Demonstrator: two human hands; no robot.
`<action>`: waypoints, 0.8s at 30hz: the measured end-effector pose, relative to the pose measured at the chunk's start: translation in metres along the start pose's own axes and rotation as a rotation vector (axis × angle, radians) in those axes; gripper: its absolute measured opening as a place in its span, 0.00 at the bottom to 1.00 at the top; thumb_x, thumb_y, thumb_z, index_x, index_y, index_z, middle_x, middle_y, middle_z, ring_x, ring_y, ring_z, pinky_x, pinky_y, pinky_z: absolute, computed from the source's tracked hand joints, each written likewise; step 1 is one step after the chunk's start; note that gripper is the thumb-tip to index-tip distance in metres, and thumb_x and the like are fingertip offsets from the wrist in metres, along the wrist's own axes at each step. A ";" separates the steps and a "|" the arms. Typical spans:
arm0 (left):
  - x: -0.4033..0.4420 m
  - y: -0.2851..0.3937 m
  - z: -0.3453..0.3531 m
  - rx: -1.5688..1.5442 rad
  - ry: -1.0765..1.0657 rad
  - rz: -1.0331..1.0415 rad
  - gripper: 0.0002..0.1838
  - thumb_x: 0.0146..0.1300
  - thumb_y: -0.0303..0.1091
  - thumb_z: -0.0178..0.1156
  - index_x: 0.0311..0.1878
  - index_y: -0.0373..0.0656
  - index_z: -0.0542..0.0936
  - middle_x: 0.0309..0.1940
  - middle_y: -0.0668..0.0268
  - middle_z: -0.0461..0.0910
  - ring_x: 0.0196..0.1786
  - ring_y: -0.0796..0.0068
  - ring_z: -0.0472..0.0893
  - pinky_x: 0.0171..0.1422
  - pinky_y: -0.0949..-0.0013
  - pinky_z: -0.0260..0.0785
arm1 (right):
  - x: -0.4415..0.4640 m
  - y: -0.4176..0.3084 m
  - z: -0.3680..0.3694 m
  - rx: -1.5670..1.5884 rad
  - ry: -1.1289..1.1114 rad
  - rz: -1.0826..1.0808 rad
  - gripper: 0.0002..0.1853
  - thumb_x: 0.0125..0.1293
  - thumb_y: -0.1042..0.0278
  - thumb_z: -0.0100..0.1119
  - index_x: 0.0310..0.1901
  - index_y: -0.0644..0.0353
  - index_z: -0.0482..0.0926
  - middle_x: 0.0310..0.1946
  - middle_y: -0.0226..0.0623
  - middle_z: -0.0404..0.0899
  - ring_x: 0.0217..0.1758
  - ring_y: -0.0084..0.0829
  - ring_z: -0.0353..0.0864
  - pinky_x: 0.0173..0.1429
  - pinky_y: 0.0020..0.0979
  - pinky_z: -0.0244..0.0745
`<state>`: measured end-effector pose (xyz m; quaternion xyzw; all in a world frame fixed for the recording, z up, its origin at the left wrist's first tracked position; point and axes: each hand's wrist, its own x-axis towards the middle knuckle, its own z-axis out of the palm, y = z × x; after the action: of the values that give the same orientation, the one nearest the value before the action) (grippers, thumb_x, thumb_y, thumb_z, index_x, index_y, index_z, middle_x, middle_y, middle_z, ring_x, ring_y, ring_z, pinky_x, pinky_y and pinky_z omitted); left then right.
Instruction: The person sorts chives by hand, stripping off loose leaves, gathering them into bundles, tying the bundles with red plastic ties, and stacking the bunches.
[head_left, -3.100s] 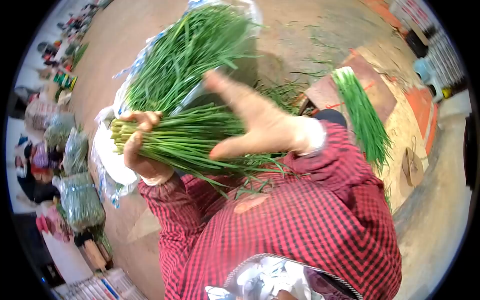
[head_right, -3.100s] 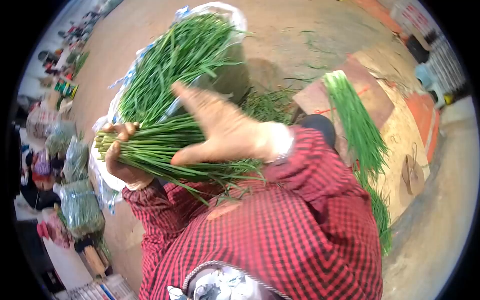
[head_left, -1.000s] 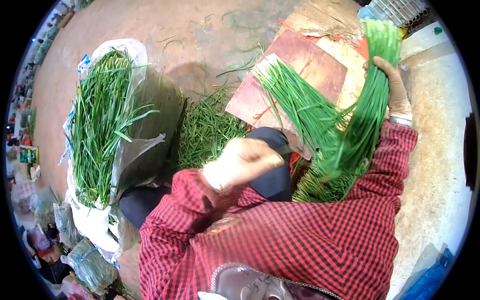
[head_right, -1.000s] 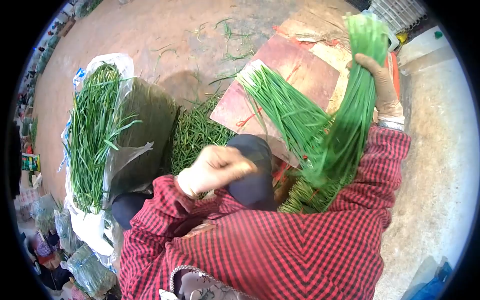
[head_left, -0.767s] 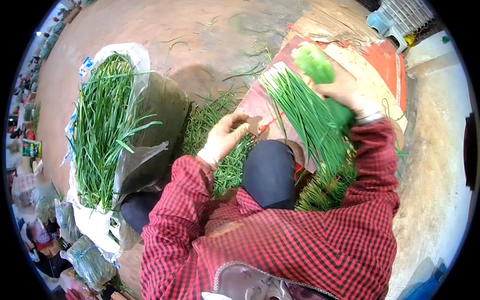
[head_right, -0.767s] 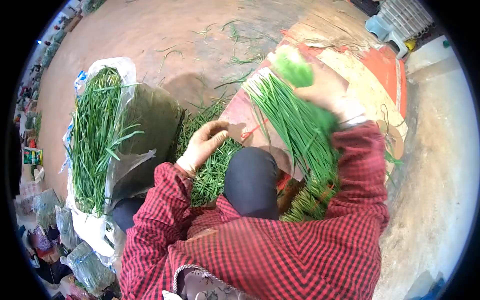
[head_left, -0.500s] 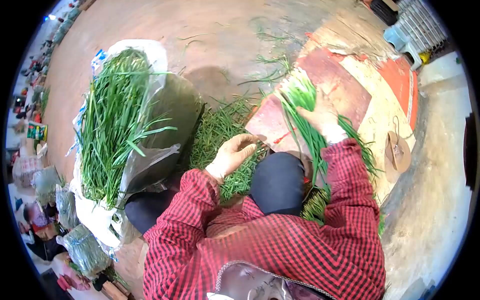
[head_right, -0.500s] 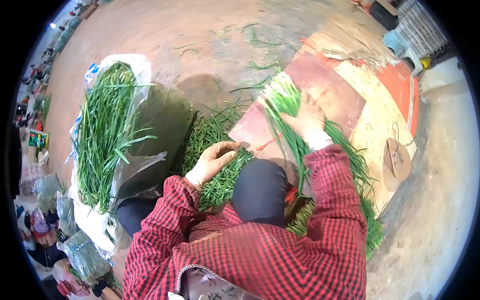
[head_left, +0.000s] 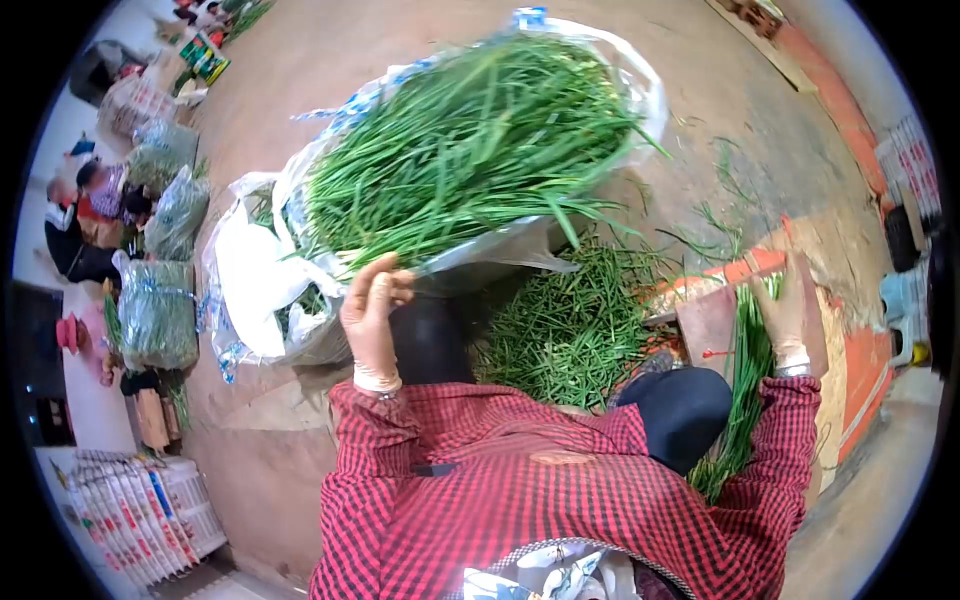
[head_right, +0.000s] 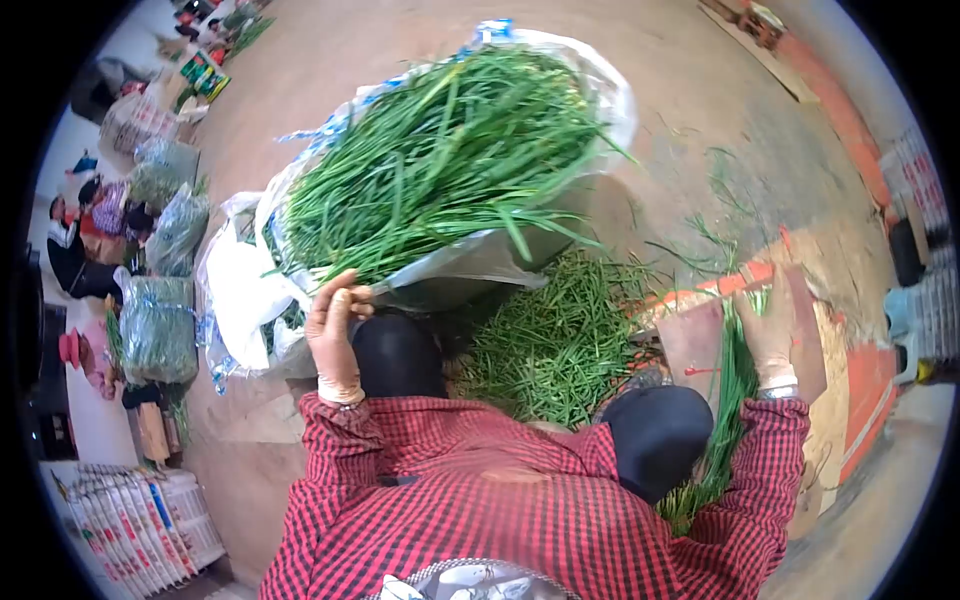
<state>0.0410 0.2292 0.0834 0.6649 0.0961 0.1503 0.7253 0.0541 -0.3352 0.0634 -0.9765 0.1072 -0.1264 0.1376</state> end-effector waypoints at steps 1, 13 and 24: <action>0.001 0.006 -0.010 -0.066 0.119 -0.019 0.12 0.72 0.32 0.54 0.52 0.35 0.80 0.33 0.64 0.83 0.32 0.82 0.78 0.38 0.79 0.70 | 0.014 -0.036 -0.002 0.189 0.037 -0.107 0.38 0.60 0.58 0.67 0.68 0.69 0.63 0.66 0.54 0.67 0.71 0.47 0.65 0.74 0.41 0.59; 0.045 -0.041 -0.081 -0.059 0.201 -0.281 0.19 0.68 0.43 0.61 0.55 0.43 0.72 0.30 0.72 0.74 0.27 0.84 0.73 0.26 0.80 0.64 | -0.010 -0.474 0.092 0.377 -0.373 -1.206 0.25 0.60 0.60 0.63 0.58 0.61 0.74 0.55 0.45 0.75 0.60 0.47 0.74 0.64 0.40 0.70; 0.013 -0.036 -0.096 -0.347 0.196 -0.089 0.17 0.68 0.26 0.57 0.58 0.38 0.70 0.34 0.70 0.77 0.24 0.85 0.72 0.25 0.81 0.65 | -0.012 -0.489 0.092 0.216 -0.564 -1.152 0.24 0.56 0.61 0.65 0.55 0.59 0.77 0.51 0.43 0.76 0.57 0.43 0.75 0.62 0.39 0.72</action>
<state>0.0235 0.3204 0.0391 0.5073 0.1683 0.1964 0.8221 0.1533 0.1490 0.1197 -0.8540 -0.4871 0.0712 0.1681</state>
